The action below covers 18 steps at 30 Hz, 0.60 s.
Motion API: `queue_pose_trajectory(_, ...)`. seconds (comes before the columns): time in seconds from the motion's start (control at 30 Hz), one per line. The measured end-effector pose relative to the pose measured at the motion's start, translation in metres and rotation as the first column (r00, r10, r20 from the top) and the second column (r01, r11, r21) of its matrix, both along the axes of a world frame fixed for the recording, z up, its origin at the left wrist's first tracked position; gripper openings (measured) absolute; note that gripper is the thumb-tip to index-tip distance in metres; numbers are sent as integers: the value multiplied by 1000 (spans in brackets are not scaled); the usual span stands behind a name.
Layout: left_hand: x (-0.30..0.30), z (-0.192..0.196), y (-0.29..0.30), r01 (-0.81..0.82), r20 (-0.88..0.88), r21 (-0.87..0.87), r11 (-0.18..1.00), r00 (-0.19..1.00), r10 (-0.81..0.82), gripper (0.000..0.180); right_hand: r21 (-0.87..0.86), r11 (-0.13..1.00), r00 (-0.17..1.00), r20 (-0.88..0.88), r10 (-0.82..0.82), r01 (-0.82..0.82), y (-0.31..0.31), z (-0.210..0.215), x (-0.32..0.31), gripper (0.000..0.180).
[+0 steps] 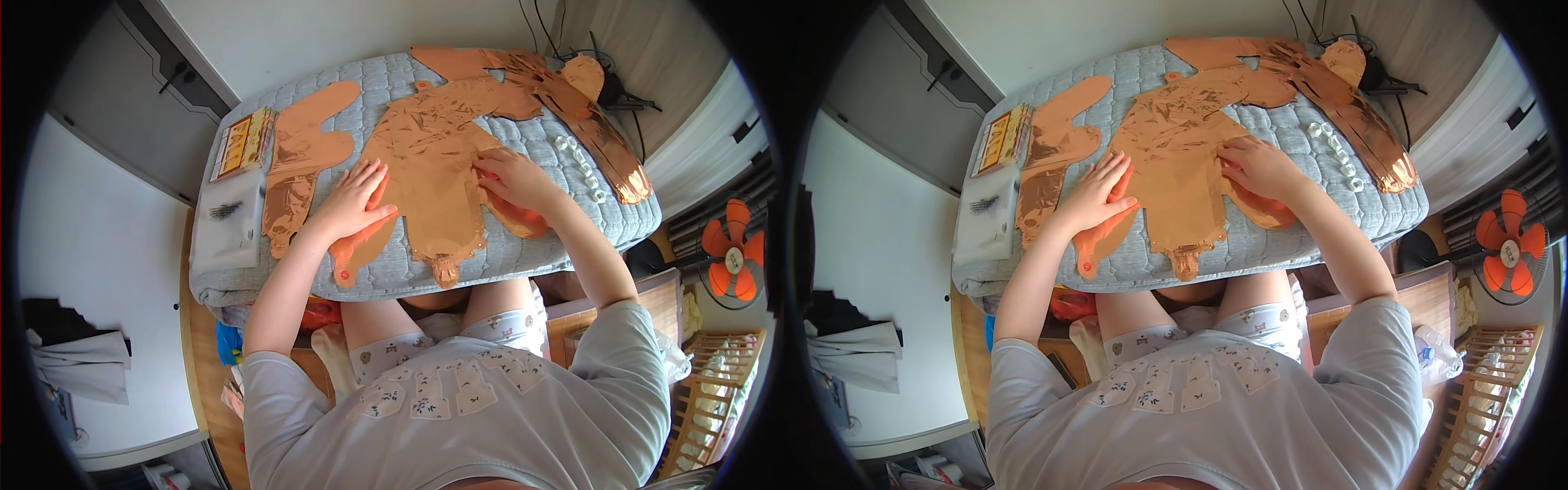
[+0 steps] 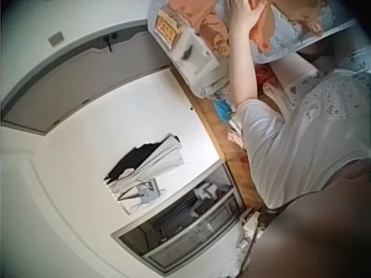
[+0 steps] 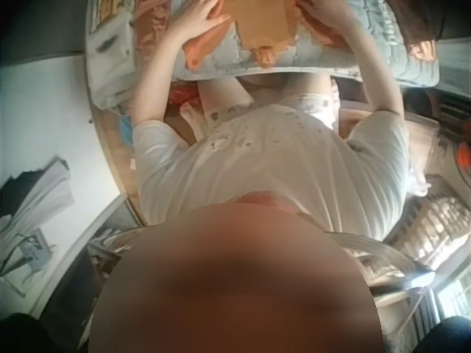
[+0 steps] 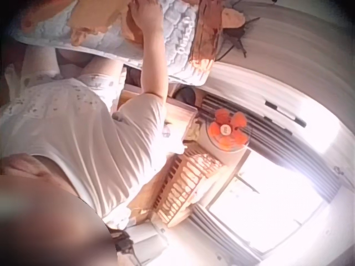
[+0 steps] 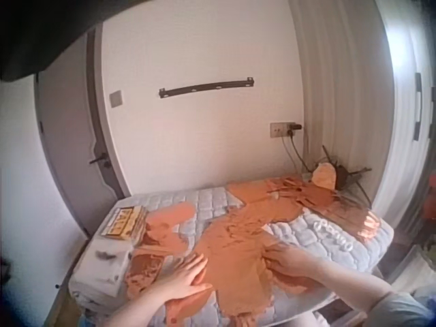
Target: The person lays out deflated foil balloons on a bed, flattens one with their hands, and folds it repeatedly into a small square.
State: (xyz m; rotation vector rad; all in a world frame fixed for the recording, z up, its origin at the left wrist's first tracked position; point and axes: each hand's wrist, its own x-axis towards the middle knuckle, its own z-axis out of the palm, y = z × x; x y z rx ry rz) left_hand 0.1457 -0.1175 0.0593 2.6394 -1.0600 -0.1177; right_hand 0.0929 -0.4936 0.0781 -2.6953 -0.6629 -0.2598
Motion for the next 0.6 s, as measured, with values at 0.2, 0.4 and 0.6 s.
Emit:
queue_pose_trajectory(0.2, -2, -4, 0, -3, -25, -97, 995, 1000, 1, 86, -43, 999, 999, 8, 31, -31, -4, 0, 3, 37)
queue_pose_trajectory(0.4, 2, 1, 3, -58, -107, -222, 973, 994, 35, 79, -19, 998, 998, 10, 56, -56, -10, -1, 6, 37)
queue_pose_trajectory(0.6, 20, 17, -13, -52, -135, -269, 962, 991, 16, 79, 46, 996, 997, 27, 79, -80, -11, -1, 2, 38)
